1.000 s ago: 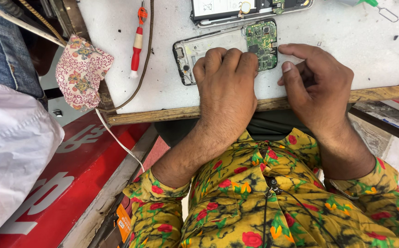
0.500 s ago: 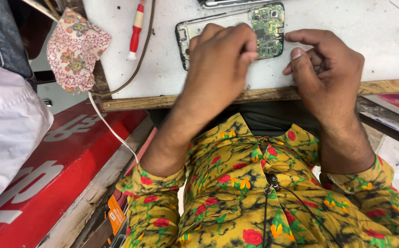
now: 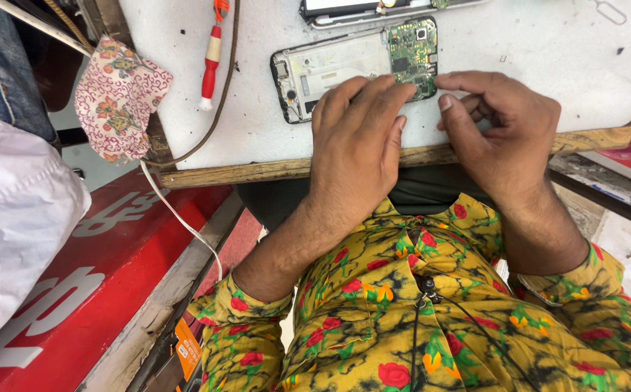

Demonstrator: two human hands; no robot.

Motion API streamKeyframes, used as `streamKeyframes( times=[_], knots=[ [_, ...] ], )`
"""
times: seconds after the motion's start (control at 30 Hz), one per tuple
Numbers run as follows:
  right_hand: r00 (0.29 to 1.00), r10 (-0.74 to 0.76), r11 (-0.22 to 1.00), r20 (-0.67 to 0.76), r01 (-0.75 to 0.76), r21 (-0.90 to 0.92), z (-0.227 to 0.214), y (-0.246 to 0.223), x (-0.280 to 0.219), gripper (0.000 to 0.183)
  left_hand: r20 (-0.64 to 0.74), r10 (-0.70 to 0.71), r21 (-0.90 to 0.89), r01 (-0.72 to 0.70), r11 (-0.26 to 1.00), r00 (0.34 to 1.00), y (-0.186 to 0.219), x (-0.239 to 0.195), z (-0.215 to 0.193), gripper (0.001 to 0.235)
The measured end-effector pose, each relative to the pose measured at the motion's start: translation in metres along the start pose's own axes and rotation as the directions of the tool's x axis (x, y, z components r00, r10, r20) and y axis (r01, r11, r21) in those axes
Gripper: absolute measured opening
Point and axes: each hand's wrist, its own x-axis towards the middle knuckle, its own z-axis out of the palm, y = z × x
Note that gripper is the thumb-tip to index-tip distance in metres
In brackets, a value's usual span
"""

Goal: The person disassembles a smartphone, removes the battery and motherboard, and cleans the motherboard with a cotton swab. They handle the phone casing, battery, and motherboard throughout the process.

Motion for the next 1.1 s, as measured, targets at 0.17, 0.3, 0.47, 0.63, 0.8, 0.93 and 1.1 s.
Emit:
streamKeyframes(
  times=[0.17,0.3,0.47,0.63,0.8,0.93,1.1],
  knots=[
    [0.995,0.099,0.981,0.022,-0.101,0.164,-0.001,0.003,-0.001,0.01,-0.035,-0.065,-0.17,0.058,0.984,0.997,-0.003,-0.001,-0.004,0.03],
    [0.99,0.137,0.979,0.041,-0.142,0.149,-0.002,0.007,-0.002,0.01,-0.029,-0.089,-0.243,0.079,0.967,0.996,-0.004,0.003,-0.005,0.029],
    [0.99,0.131,0.979,0.047,-0.137,0.154,-0.001,0.007,-0.001,0.012,-0.027,-0.104,-0.228,0.095,0.969,0.994,0.0,0.017,0.002,0.036],
    [0.983,0.177,0.949,0.042,-0.181,0.258,-0.002,0.01,-0.001,0.007,-0.027,-0.08,-0.09,0.078,0.993,0.996,-0.005,0.025,0.01,0.037],
    [0.989,0.139,0.87,0.047,-0.145,0.47,-0.006,0.015,0.0,0.028,-0.064,-0.097,-0.331,0.07,0.941,0.993,-0.01,0.012,0.006,0.031],
    [0.981,0.169,0.812,0.096,-0.194,0.55,-0.008,0.022,-0.003,0.044,0.027,-0.053,-0.327,0.059,0.943,0.998,-0.004,-0.001,0.008,0.035],
    [0.969,0.227,0.845,0.093,-0.244,0.476,-0.016,0.028,-0.001,0.036,-0.136,0.053,-0.197,-0.079,0.977,0.989,-0.014,-0.012,-0.008,0.048]
  ],
)
